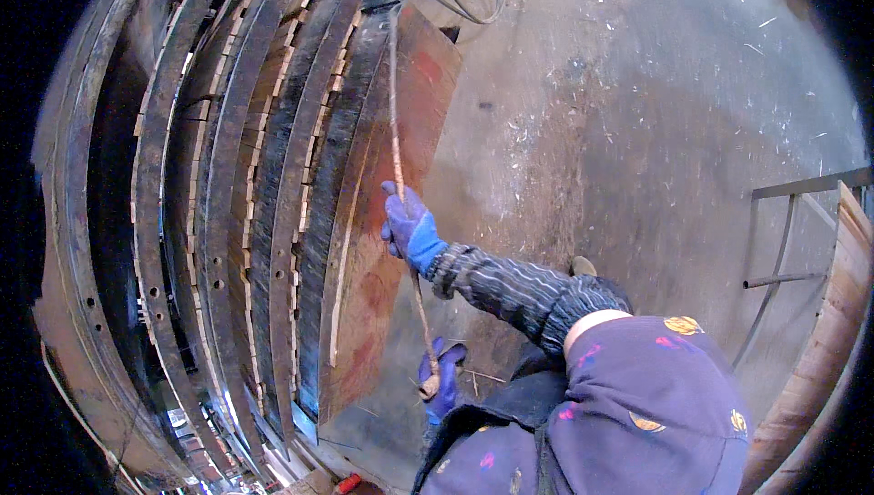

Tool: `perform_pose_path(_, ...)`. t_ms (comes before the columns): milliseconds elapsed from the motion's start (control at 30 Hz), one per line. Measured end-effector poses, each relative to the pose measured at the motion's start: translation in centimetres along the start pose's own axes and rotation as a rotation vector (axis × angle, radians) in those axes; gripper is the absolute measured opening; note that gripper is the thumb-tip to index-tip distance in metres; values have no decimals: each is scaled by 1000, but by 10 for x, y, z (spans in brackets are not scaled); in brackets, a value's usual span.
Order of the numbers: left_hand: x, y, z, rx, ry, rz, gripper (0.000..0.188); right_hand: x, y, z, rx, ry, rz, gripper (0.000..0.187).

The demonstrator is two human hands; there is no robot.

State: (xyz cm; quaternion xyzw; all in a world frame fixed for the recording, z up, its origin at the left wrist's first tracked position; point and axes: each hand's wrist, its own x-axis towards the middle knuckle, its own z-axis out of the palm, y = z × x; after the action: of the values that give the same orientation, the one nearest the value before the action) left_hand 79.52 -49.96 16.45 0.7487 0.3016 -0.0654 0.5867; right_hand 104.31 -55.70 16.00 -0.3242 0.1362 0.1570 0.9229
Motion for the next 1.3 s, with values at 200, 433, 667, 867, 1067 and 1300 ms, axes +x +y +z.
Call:
perform_pose_path(200, 5, 69, 15, -245, 85, 101, 38, 10, -51, 41, -59, -111, -231, 40)
perform_pose_path(433, 19, 130, 46, -357, 0, 310, 48, 82, -80, 98, -116, -305, -158, 27)
perform_pose_path(667, 28, 138, 31, -439, 99, 288, 40, 116, -39, 110, 95, -422, -105, 24)
perform_pose_path(867, 20, 138, 26, -351, 97, 299, 39, 94, -57, 107, -74, -347, -93, 17)
perform_pose_path(1067, -7, 98, -9, -347, 69, 321, 49, 22, -59, 74, 78, -301, -174, 37)
perform_pose_path(1300, -5, 116, -20, -465, -75, 519, 52, -2, -116, 94, 39, -332, -284, 44)
